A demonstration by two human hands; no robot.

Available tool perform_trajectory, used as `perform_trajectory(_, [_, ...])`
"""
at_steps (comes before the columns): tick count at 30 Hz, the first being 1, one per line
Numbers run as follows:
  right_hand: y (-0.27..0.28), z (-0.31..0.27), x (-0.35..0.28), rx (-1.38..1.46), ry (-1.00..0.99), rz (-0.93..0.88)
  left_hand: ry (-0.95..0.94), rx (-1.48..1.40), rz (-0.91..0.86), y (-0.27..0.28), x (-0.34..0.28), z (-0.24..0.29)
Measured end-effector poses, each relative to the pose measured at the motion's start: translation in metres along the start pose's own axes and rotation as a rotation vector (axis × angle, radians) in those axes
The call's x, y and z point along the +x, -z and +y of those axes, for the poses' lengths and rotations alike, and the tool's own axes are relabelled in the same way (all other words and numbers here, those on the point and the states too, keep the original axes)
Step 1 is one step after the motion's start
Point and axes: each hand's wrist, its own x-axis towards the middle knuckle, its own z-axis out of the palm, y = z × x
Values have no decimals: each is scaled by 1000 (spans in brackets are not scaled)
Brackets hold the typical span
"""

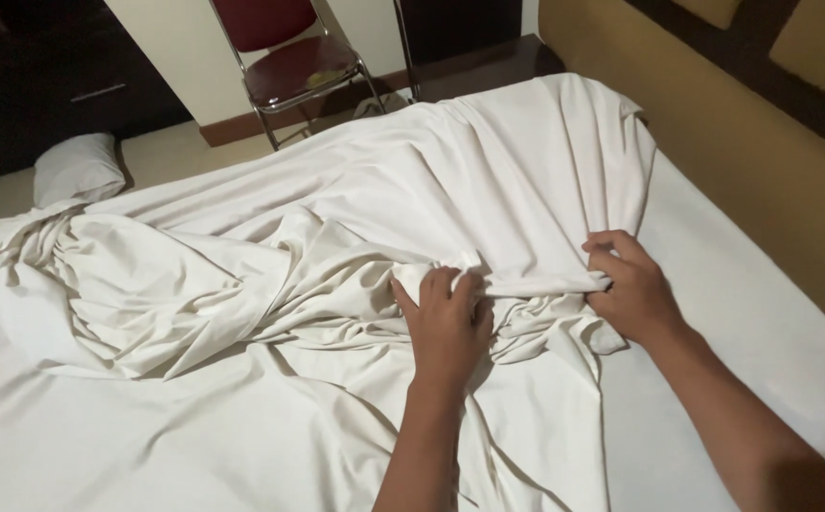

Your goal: The person spreads a white fitted sheet over a mattress, pulling the fabric taut and tucking the elasticized edges under the corners. They smooth the surface of the sheet with their hands to remove wrinkles.

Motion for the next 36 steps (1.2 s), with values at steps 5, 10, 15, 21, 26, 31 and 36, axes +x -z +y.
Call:
perform_trajectory(5, [2, -7, 6, -47, -7, -56, 65, -53, 14, 5, 7, -10])
perform_trajectory(10, [-7, -19, 22, -183, 78, -88, 118, -8, 8, 4, 21, -19])
perform_trajectory(15, [-32, -58, 39, -339, 284, -158, 178, -9, -80, 16, 30, -15])
perform_trajectory(21, [-79, -56, 34, -224, 231, -273, 209, -28, -146, 11, 33, -23])
perform_trajectory(26, [-66, -59, 34, -149, 139, -207, 225, -87, -199, 19, 43, -20])
perform_trajectory(31, [-60, -62, 36, -79, 111, -195, 203, -112, -187, 17, 43, -24])
perform_trajectory(36, [-56, -64, 39, -80, 18, -264, 213, -171, -190, 20, 43, -22])
